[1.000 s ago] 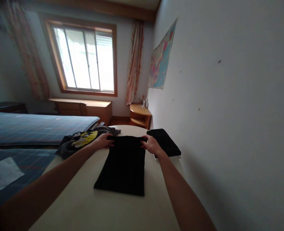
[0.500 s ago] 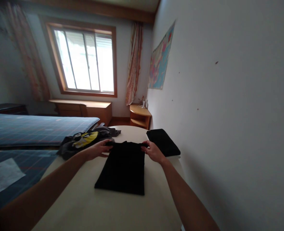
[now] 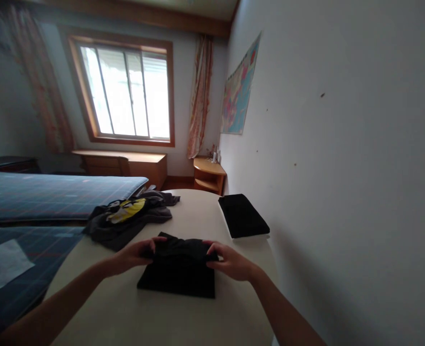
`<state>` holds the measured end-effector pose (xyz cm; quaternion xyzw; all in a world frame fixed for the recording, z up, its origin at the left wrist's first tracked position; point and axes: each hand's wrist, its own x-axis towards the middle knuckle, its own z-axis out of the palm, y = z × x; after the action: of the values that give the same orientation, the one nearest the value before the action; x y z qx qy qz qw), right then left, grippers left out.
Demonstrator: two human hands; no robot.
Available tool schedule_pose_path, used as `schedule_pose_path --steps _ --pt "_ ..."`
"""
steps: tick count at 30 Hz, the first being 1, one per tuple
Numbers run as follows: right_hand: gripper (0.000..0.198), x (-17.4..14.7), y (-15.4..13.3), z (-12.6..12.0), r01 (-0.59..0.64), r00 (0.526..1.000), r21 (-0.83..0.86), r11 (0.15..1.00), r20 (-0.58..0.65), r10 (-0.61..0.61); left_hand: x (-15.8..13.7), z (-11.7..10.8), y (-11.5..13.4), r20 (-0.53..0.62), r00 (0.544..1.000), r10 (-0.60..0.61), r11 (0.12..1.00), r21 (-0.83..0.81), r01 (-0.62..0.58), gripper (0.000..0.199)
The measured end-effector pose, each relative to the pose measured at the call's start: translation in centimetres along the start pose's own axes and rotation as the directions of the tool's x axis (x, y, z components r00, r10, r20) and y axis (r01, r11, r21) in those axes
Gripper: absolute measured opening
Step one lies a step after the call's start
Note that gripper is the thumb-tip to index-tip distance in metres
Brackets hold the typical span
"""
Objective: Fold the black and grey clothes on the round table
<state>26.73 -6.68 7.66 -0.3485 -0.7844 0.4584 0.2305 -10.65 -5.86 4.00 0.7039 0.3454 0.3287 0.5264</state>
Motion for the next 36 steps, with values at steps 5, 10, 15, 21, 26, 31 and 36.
schedule_pose_path --steps 5,10,15,21,26,31,36 --pt "0.025 -1.1 0.5 1.3 -0.086 0.991 0.008 0.996 0.106 0.085 -2.1 0.5 -1.4 0.092 0.996 0.008 0.988 0.153 -0.022 0.028" --pt "0.023 -1.2 0.4 1.7 -0.082 0.987 -0.029 0.996 0.134 0.085 -2.9 1.8 -0.5 0.128 0.992 -0.021 0.943 0.332 -0.023 0.027" --pt "0.018 -1.5 0.1 2.5 -0.058 0.996 -0.148 0.987 0.052 0.066 -3.2 2.4 -0.4 0.077 0.997 -0.016 0.912 0.409 -0.017 0.025" --pt "0.026 -2.2 0.1 3.3 -0.060 0.998 -0.224 0.973 0.017 0.066 -3.7 2.3 -0.8 0.040 0.999 0.030 0.919 0.393 -0.043 0.022" --pt "0.031 -1.4 1.9 1.9 -0.047 0.989 -0.057 0.997 -0.140 0.039 -1.8 0.6 -2.7 -0.349 0.937 0.025 0.968 0.242 0.064 0.039" --pt "0.042 1.2 5.2 0.6 -0.099 0.940 -0.086 0.991 -0.336 0.065 0.6 -1.0 -4.0 -0.360 0.932 0.048 0.905 0.411 0.112 0.050" --pt "0.039 2.8 7.1 0.2 -0.107 0.942 -0.129 0.986 -0.330 0.060 1.7 -1.2 -4.5 -0.313 0.949 0.026 0.918 0.384 0.102 0.046"
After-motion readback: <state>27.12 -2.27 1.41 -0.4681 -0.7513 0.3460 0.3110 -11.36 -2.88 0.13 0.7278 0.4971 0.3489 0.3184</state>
